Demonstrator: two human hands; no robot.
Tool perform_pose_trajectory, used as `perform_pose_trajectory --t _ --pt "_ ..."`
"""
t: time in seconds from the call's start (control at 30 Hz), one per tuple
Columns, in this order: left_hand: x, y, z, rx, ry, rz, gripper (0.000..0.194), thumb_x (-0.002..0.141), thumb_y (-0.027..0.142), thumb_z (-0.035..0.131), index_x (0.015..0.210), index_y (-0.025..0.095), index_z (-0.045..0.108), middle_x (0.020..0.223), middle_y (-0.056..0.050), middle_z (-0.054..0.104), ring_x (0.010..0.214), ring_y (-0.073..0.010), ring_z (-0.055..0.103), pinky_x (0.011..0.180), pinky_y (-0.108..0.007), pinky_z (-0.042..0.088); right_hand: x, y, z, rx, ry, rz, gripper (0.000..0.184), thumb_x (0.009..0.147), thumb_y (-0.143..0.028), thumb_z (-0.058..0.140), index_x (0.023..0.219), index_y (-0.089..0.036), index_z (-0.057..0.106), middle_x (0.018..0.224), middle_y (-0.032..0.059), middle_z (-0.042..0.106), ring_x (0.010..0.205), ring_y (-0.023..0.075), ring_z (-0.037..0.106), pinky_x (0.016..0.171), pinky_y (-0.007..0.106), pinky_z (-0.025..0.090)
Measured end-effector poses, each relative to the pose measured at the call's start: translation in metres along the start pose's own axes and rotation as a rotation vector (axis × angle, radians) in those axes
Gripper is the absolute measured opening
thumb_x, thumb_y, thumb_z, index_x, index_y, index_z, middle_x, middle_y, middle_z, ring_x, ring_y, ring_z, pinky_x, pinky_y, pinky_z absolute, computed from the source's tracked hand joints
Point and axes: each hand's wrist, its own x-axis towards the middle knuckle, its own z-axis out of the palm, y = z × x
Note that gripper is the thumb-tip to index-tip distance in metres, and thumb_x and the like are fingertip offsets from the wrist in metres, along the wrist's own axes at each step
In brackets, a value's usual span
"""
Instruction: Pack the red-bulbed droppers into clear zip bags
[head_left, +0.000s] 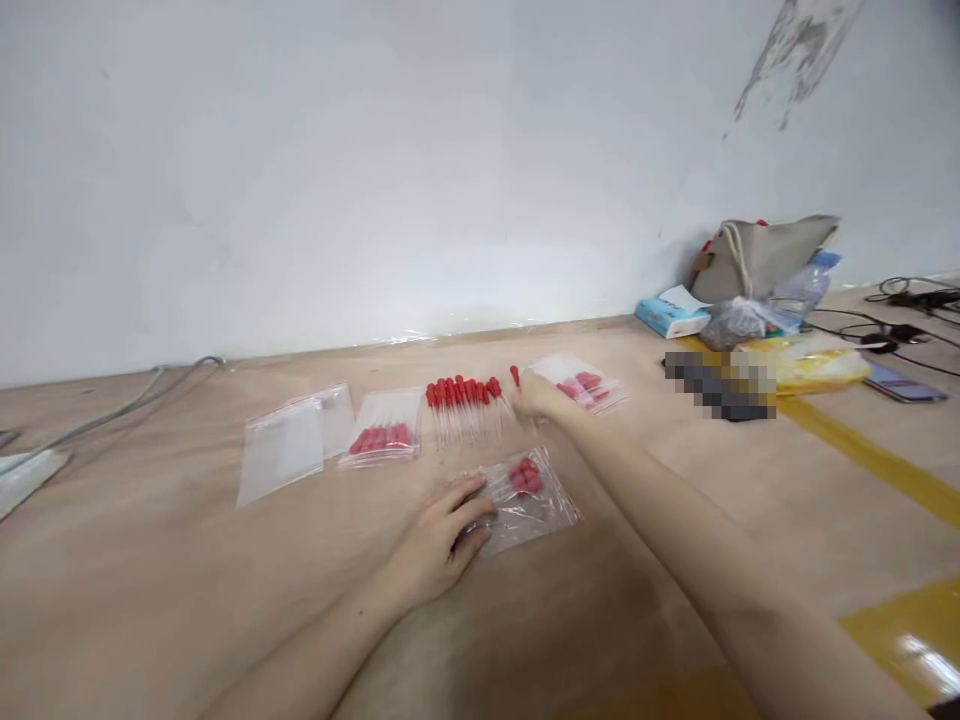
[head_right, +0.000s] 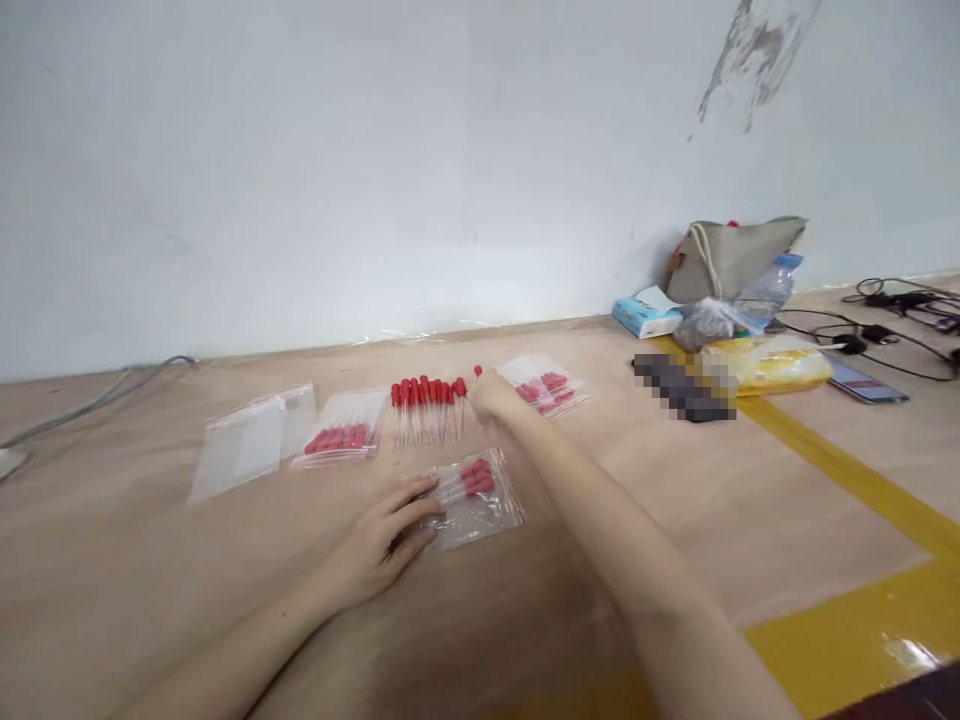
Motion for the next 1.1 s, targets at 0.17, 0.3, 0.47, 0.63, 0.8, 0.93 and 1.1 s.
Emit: perform_pose_trajectory --t 0.17,0.3,0.47,0.63,0.8,0.93,1.1 --pt "-0.001 -0.001 0.001 0.033 0.010 0.028 0.026 0.087 0.021 0.043 0.109 0.023 0.055 0.128 -0.007 0.045 0.119 -0.0215 0.041 0.097 -0.040 0.037 -0.056 0.038 -0.018 0.472 0.138 0.017 0.050 0.079 -0.019 0.032 0.127 -0.013 0.021 0.060 -0.0024 0.053 0.046 0.0113 0.050 0.044 0.022 0.039" --pt "0.000 -0.001 0.000 0.041 0.008 0.022 0.026 0.087 0.023 0.043 0.110 0.023 0.056 0.127 -0.007 0.046 0.117 -0.0220 0.043 0.095 -0.040 0.039 -0.100 0.067 0.004 1.081 0.208 0.038 0.062 0.069 -0.020 0.042 0.125 -0.021 0.017 0.051 -0.0107 0.042 0.035 0.0080 0.040 0.037 0.019 0.034" --pt "0.001 0.000 -0.003 0.045 -0.012 0.007 0.026 0.088 0.024 0.042 0.110 0.023 0.056 0.126 -0.007 0.047 0.115 -0.0218 0.044 0.095 -0.041 0.039 -0.119 0.068 0.036 1.275 0.353 0.148 0.057 0.064 -0.026 0.054 0.113 -0.025 0.023 0.065 -0.0098 0.046 0.044 0.0077 0.051 0.041 0.021 0.043" --pt "0.000 0.000 -0.004 0.049 -0.015 -0.012 0.026 0.088 0.024 0.042 0.110 0.024 0.056 0.126 -0.006 0.046 0.116 -0.0215 0.044 0.096 -0.040 0.039 -0.126 0.061 0.042 1.312 0.184 0.103 0.054 0.061 -0.035 0.065 0.103 -0.023 0.034 0.069 -0.0066 0.050 0.055 0.0107 0.058 0.056 0.028 0.051" --pt "-0.003 -0.002 -0.002 0.052 -0.022 -0.016 0.027 0.088 0.026 0.042 0.112 0.025 0.054 0.129 -0.005 0.044 0.118 -0.0206 0.041 0.097 -0.039 0.037 -0.133 0.075 0.033 1.150 -0.075 0.014 0.042 0.063 -0.044 0.064 0.092 -0.017 0.052 0.074 0.0011 0.059 0.057 0.0105 0.056 0.058 0.029 0.048" --pt "-0.004 -0.002 -0.002 0.055 -0.028 -0.017 0.027 0.089 0.026 0.042 0.114 0.025 0.053 0.130 -0.005 0.044 0.119 -0.0209 0.041 0.098 -0.040 0.036 -0.136 0.080 0.025 0.830 -0.083 -0.119 0.032 0.066 -0.039 0.064 0.087 -0.015 0.063 0.070 0.0010 0.057 0.056 0.0092 0.048 0.052 0.024 0.040" --pt "-0.001 0.001 -0.005 0.077 -0.047 -0.030 0.030 0.086 0.033 0.049 0.114 0.025 0.053 0.130 -0.006 0.044 0.119 -0.0232 0.040 0.098 -0.042 0.036 -0.135 0.073 0.022 0.567 -0.032 -0.309 0.021 0.070 -0.032 0.061 0.085 -0.019 0.069 0.064 -0.0003 0.050 0.056 0.0093 0.042 0.052 0.022 0.035"
